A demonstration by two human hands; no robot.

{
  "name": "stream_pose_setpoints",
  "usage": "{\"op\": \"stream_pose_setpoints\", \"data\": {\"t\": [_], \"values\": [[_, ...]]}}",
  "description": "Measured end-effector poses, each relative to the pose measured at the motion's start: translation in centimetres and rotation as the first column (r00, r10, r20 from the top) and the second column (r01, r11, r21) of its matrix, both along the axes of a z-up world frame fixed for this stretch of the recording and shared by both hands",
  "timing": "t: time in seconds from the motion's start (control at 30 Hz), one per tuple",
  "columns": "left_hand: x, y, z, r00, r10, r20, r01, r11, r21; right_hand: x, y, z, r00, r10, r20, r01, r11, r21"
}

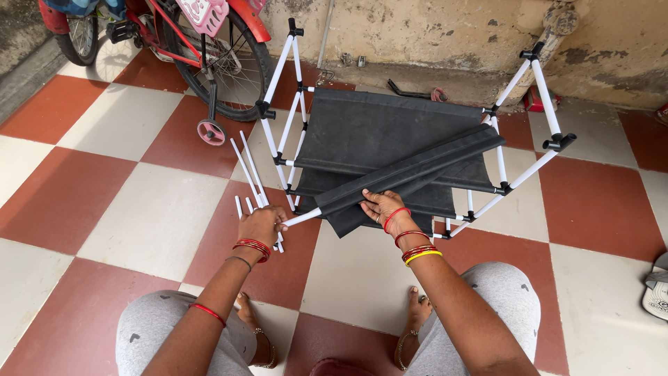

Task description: The person disassembles a shoe rack by pulling out frame poles, removing and folding the fabric shelves, and detaching the plastic connectors by hand.

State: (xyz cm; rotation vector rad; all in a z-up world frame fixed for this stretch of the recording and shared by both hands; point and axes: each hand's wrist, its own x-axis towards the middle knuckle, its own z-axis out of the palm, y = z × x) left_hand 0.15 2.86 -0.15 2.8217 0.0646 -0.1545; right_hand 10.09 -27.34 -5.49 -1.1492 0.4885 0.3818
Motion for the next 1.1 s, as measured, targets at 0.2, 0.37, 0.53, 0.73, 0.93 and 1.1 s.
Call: {"op": "stream_pose_setpoints", "data": {"t": [0.2,0.37,0.53,0.73,0.93,1.1], "values": [[0.3,4.1,-0.5,0.979,0.142,0.148,-0.172,0.961,0.217,0.6,-0.4,0.5,0.998,-0.062,-0.03,0.063,0.998,0.028],[0.1,3.1,-1.0,0.954,0.056,0.294,-0.122,0.97,0.212,0.2,0.0,0.1,0.997,-0.082,-0.006,0.082,0.996,0.028],[0.2,-0.8,-0.5,0.961,-0.074,0.266,0.046,0.993,0.11,-0.3,0.3,0.1,0.998,-0.063,0.026,0.063,0.998,0.003],[1.2,-2.7,-1.6,0.908,-0.166,0.385,0.167,0.985,0.032,-1.0,0.6,0.5,0.998,0.018,0.059,-0.017,1.0,-0.019],[1.9,-2.3,-2.8,0.946,-0.14,0.292,0.149,0.989,-0.006,-0.6,0.1,0.5,0.994,0.041,0.102,-0.036,0.998,-0.048],[1.8,-0.2,-2.5,0.97,-0.065,0.234,0.022,0.984,0.179,0.4,-0.7,0.1,0.995,-0.001,0.1,0.003,1.0,-0.016]]}}
